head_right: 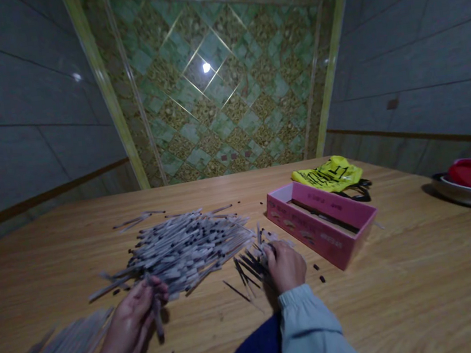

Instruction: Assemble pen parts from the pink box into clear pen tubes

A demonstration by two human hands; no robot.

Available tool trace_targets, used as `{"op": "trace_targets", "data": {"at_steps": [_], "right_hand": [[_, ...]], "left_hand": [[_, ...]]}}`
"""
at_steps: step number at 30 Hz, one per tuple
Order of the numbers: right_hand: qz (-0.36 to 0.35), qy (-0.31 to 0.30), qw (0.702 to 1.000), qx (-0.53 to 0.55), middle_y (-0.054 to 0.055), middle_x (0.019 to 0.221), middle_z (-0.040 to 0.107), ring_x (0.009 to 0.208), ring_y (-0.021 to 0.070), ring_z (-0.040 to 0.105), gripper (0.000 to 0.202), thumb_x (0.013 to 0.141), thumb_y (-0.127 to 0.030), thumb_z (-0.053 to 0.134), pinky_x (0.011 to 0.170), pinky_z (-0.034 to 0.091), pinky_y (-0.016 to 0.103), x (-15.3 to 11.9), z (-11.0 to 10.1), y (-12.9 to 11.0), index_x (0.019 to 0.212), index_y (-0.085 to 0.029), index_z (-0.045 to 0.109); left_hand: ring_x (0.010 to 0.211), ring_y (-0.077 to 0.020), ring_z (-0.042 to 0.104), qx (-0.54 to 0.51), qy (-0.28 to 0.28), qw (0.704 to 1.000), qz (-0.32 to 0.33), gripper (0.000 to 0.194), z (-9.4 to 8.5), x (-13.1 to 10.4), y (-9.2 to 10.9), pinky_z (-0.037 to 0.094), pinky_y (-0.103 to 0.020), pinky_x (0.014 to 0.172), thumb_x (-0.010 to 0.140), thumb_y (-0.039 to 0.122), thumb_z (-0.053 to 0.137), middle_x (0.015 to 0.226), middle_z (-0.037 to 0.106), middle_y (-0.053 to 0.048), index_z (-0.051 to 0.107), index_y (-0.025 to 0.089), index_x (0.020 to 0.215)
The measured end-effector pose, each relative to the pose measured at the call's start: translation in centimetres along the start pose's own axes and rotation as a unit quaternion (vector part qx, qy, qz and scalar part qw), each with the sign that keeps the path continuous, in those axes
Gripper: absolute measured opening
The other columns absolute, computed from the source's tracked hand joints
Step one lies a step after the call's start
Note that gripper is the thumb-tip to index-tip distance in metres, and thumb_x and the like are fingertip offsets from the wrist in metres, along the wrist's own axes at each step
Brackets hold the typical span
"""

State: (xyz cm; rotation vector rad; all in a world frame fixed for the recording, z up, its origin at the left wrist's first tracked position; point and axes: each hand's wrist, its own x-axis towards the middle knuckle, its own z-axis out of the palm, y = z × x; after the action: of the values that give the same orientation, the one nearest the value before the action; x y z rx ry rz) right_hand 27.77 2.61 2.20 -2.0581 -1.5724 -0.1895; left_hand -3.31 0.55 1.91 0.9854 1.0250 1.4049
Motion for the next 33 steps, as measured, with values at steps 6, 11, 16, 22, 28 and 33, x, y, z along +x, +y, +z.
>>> {"op": "trace_targets", "data": {"at_steps": [6, 11, 16, 22, 28, 33], "right_hand": [[0.040, -0.039, 0.998, -0.020, 0.009, 0.107, 0.065, 0.091, 0.0234, 0.062, 0.031, 0.082, -0.035, 0.050, 0.071, 0.041, 0.030, 0.7, 1.6, 2.0, 0.107, -0.022, 0.064], [-0.009, -0.013, 0.981, 0.195, 0.010, 0.101, 0.066, 0.092, 0.0230, 0.060, 0.027, 0.082, -0.032, 0.050, 0.077, 0.043, 0.031, -1.4, 1.4, -1.8, 0.101, -0.018, 0.064], [-0.084, -0.328, 0.759, 0.556, 0.006, 0.063, 0.063, 0.056, 0.0140, 0.057, 0.043, 0.079, -0.053, 0.052, 0.054, 0.044, 0.024, -6.9, 3.0, -8.1, 0.076, -0.011, 0.064], [0.018, -0.416, 0.682, 0.601, 0.002, 0.047, 0.054, 0.037, 0.0072, 0.047, 0.063, 0.068, -0.072, 0.051, 0.035, 0.030, 0.016, -9.7, 4.4, -10.0, 0.061, -0.010, 0.058], [0.094, -0.443, 0.652, 0.608, 0.000, 0.044, 0.052, 0.031, 0.0064, 0.041, 0.060, 0.059, -0.071, 0.059, 0.030, 0.027, 0.017, -9.5, 4.7, -9.5, 0.060, -0.012, 0.057], [0.080, -0.398, 0.675, 0.616, -0.001, 0.043, 0.052, 0.034, 0.0061, 0.040, 0.051, 0.059, -0.062, 0.065, 0.036, 0.027, 0.019, -9.2, 4.2, -9.6, 0.057, -0.012, 0.056]], "left_hand": [[0.091, -0.0208, 0.065, -0.122, 0.005, 0.989, -0.082, 0.029, 0.9, -0.4, 0.0, 0.052, -0.031, 0.081, 0.065, 0.022, 0.073, 0.104, 0.068, -0.008, 0.056, 0.019, 0.089], [0.097, -0.0234, 0.065, -0.147, 0.015, 0.986, -0.080, 0.026, 1.4, -0.6, -0.4, 0.052, -0.033, 0.084, 0.066, 0.020, 0.072, 0.108, 0.067, -0.010, 0.055, 0.018, 0.086], [0.097, -0.0238, 0.065, -0.156, 0.026, 0.984, -0.085, 0.026, 1.9, -0.7, -0.4, 0.054, -0.032, 0.081, 0.066, 0.020, 0.072, 0.105, 0.068, -0.010, 0.054, 0.019, 0.084], [0.099, -0.0233, 0.064, -0.158, 0.018, 0.983, -0.088, 0.025, 2.1, -0.8, -0.6, 0.054, -0.030, 0.079, 0.067, 0.021, 0.072, 0.105, 0.068, -0.008, 0.055, 0.019, 0.085], [0.100, -0.0230, 0.063, -0.134, -0.014, 0.986, -0.099, 0.034, 2.2, -1.0, -0.8, 0.052, -0.029, 0.079, 0.067, 0.022, 0.073, 0.104, 0.068, -0.008, 0.056, 0.020, 0.097], [0.090, -0.0220, 0.067, -0.122, 0.006, 0.988, -0.089, 0.033, 2.2, -0.9, -1.0, 0.053, -0.028, 0.073, 0.062, 0.024, 0.076, 0.090, 0.070, -0.007, 0.055, 0.018, 0.086]]}}
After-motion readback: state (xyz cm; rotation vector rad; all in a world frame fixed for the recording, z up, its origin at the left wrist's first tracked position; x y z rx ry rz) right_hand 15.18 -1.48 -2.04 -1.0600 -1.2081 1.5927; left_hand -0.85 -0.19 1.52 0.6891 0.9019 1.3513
